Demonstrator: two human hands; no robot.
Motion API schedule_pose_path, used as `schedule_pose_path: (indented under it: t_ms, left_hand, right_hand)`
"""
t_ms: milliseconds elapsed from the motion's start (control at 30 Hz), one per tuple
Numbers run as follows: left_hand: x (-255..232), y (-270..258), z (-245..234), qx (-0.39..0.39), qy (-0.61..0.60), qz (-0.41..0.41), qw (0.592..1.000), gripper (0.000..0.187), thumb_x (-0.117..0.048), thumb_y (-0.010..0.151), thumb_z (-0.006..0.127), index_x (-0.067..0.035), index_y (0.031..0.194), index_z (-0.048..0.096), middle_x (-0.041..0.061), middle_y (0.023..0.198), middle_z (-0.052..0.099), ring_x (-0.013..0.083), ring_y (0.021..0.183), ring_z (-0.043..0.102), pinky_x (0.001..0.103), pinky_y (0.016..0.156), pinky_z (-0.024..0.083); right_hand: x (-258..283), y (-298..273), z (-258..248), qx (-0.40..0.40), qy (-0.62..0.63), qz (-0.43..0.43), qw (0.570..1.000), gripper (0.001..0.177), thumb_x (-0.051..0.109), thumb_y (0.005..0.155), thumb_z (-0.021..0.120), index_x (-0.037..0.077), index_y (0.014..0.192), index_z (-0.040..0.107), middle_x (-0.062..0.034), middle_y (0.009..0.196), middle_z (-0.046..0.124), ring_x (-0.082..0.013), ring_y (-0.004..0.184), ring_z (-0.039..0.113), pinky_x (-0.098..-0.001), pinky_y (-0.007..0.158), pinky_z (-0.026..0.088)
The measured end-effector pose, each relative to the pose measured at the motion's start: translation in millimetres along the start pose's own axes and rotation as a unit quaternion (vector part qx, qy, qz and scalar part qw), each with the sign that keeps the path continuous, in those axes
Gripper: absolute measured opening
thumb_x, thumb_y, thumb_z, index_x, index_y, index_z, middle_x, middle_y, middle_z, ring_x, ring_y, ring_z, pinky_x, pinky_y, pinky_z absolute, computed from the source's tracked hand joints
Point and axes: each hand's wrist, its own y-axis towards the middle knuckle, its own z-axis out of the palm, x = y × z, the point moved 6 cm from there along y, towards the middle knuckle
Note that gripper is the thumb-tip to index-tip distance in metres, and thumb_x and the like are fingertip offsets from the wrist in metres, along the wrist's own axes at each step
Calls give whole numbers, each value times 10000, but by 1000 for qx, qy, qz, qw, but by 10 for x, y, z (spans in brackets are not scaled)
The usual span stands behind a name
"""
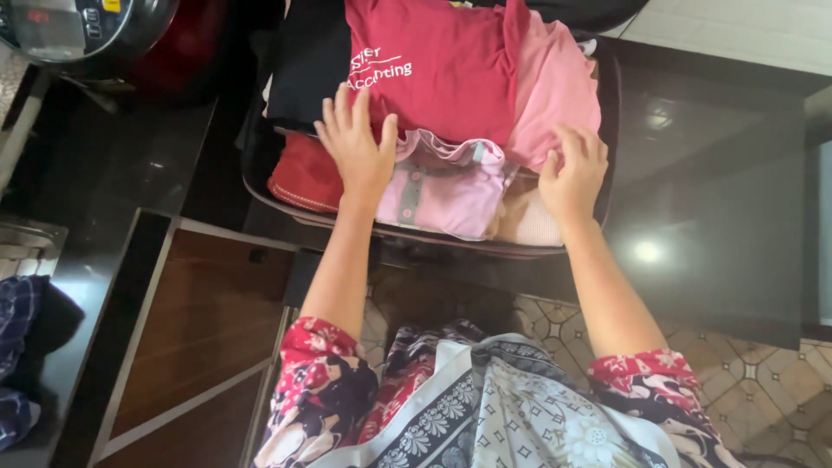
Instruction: The person folds a red shirt and a pink shirt, places them into a suitcase, and then zips the suitcase shut.
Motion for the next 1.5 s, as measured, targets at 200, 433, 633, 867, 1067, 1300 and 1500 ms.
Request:
schedule_pose_path:
  t_ms: [200,433,633,867,1067,1300,1500]
  left_hand:
    - [-265,-110,402,120,-21,49,991,752,-404,938,696,-24,1545,467,307,1604,271,507,1501,193,786,1118,114]
    - [-763,-27,618,64,68,87,992,629,-438,992,630,-108,1512,506,230,1655,280,473,1550,193,762,1198,51]
    - [-875,5,892,96,55,111,988,611,-435,1017,591,-113,1528,500,244,1624,333,498,1503,260,749,1187,68]
    - [-878,-14,908,93,69,113,987,609,-432,1024,573,-114,1538,498,242,1633,328,498,1516,257,748,1192,62]
    - [-950,-87,956,88,66,92,990,622,-422,1022,570,-103,1550,491,251,1639,319,503,1524,233,747,1191,54]
    - [-915,-69,922,98,30,80,992,636,-432,1019,582,-106,1554,473,247,1641,310,498,1533,226,742,1207,62]
    - [-855,-49,931,103,-5,69,992,646,-420,993,608,-114,1545,471,252,1641,296,513,1525,224,756,1200,76]
  right_hand:
    - [-287,-7,113,34,17,0,999,409,15,890,696,104,1290,703,-124,1317,637,-372,1217,575,-479,1039,466]
    - [-823,5,176,-18,-117,11,993,496,-79,859,613,80,1319,709,-206,1420,549,-435,1247,553,-501,1058,461]
    - [-1443,35,312,79,-187,142,969,311,36,886,622,94,1172,731,-255,1348,569,-476,1131,580,-524,912,501]
    - [-1654,-34,359,189,-146,243,940,302,136,945,612,175,1226,713,-173,1167,645,-406,1005,669,-498,845,533]
    - [-1636,-20,223,215,-131,244,937,536,76,945,522,232,1454,585,-148,1249,644,-412,1033,665,-494,876,529]
    - [-1496,57,119,225,-156,231,934,468,191,978,557,241,1442,588,-147,1244,660,-415,1054,659,-515,866,524]
    - [-1406,111,100,208,-185,236,931,439,207,999,539,261,1428,621,-141,1245,682,-398,1073,659,-517,881,520]
